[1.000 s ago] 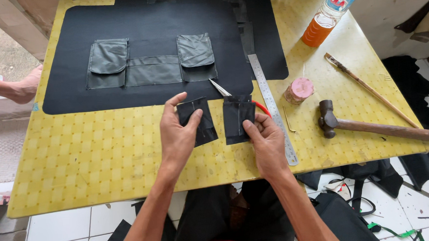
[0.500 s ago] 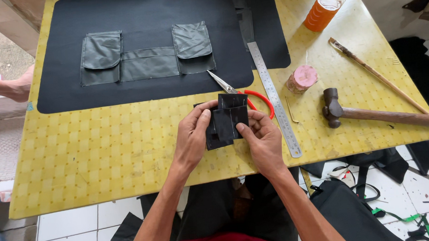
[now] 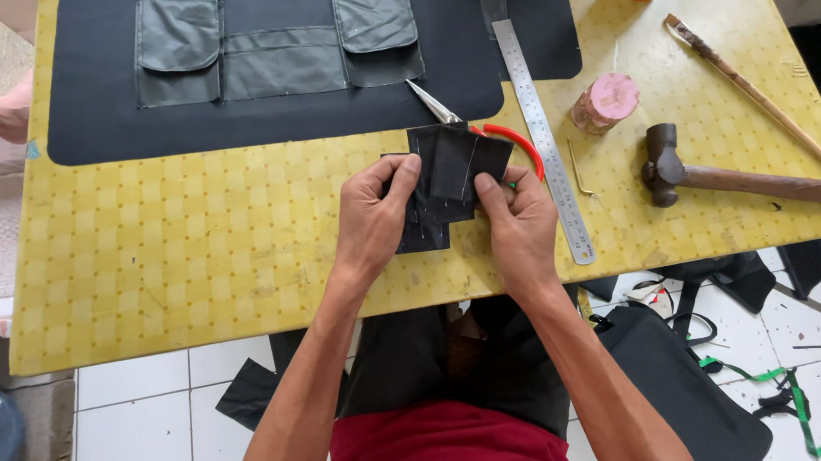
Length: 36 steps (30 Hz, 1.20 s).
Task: The person folds and aligns small black fabric pieces on a yellow table. They then reach down to pick up a black bag from the floor and return to the table to continue handling the fabric pieces.
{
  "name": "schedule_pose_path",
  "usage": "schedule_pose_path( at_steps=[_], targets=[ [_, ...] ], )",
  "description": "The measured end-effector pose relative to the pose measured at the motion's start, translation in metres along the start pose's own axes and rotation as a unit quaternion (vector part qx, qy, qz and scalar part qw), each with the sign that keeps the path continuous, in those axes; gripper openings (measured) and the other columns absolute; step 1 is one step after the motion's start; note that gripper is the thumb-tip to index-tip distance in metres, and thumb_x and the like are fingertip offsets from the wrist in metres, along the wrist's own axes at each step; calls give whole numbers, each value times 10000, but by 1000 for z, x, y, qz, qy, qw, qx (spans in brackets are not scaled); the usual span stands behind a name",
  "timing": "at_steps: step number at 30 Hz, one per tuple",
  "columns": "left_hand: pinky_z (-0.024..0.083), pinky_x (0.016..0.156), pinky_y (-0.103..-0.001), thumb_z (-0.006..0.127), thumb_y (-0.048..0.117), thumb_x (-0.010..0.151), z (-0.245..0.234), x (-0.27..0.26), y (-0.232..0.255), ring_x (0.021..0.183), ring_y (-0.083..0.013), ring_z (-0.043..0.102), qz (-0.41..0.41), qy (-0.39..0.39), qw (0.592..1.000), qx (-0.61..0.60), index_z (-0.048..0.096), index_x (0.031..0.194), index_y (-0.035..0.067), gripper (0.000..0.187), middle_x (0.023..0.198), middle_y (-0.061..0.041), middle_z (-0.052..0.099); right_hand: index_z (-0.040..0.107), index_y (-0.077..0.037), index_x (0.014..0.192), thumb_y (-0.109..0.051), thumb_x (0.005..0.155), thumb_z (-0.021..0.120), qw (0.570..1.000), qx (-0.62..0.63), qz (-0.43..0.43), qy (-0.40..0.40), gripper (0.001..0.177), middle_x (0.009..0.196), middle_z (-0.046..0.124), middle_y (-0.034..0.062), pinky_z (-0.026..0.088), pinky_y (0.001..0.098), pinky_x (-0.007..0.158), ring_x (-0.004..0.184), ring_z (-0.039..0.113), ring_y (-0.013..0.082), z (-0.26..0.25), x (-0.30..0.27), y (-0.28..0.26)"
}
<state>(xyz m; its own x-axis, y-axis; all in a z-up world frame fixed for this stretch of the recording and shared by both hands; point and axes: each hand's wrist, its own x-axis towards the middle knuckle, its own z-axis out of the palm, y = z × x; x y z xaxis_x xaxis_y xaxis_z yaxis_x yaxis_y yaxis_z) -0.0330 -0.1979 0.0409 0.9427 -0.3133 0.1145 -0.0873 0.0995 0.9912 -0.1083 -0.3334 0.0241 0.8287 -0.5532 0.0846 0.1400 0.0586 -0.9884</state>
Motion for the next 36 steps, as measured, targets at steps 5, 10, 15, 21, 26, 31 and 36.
schedule_pose_path(
  at_steps=[5,10,15,21,26,31,36],
  targets=[
    [489,690,-223,600,231,981,0,-2,4,722,-28,476,6,-3,1000,3,744,868,138,205,634,64,544,587,-66,978,-141,969,638,1000,-6,21,21,91,708,613,-17,523,173,628,641,595,36,9,2,-7],
    [497,700,-239,599,240,979,0,-4,8,738,-34,482,8,0,1000,-2,749,879,134,209,651,56,565,608,-72,939,-129,937,687,999,-26,19,16,97,700,594,-29,519,166,622,644,588,26,11,2,-11],
    [502,730,-252,586,288,997,0,-2,-19,782,-38,500,7,-4,1000,-21,747,908,150,230,697,36,610,606,-77,891,-116,896,737,998,-47,22,22,137,682,543,-53,493,141,601,629,558,7,11,1,-8],
    [525,738,-258,663,254,945,-2,-5,5,782,-30,540,25,-8,1000,-9,750,927,131,152,710,-4,664,632,-61,857,-88,842,794,998,-62,19,14,165,678,557,-29,510,166,571,610,581,26,0,3,11],
    [532,753,-277,657,254,953,-3,-5,3,795,-38,559,29,-12,999,-11,748,940,133,152,734,-19,686,639,-62,855,-98,861,779,998,-61,7,18,145,676,530,-36,494,163,583,620,554,18,2,3,9],
    [531,771,-287,654,251,955,-4,-3,-7,821,-39,550,28,-9,1000,-7,744,939,130,151,752,-15,690,649,-79,845,-130,953,683,996,-80,-19,17,124,660,491,-58,447,142,588,644,486,1,13,-1,-6],
    [536,789,-311,628,261,971,-2,-3,-2,836,-50,561,25,-13,999,-18,738,950,117,183,775,-33,700,672,-50,835,-105,903,757,992,-117,-53,19,122,642,521,-22,471,170,596,613,498,18,1,3,10]
  ],
)
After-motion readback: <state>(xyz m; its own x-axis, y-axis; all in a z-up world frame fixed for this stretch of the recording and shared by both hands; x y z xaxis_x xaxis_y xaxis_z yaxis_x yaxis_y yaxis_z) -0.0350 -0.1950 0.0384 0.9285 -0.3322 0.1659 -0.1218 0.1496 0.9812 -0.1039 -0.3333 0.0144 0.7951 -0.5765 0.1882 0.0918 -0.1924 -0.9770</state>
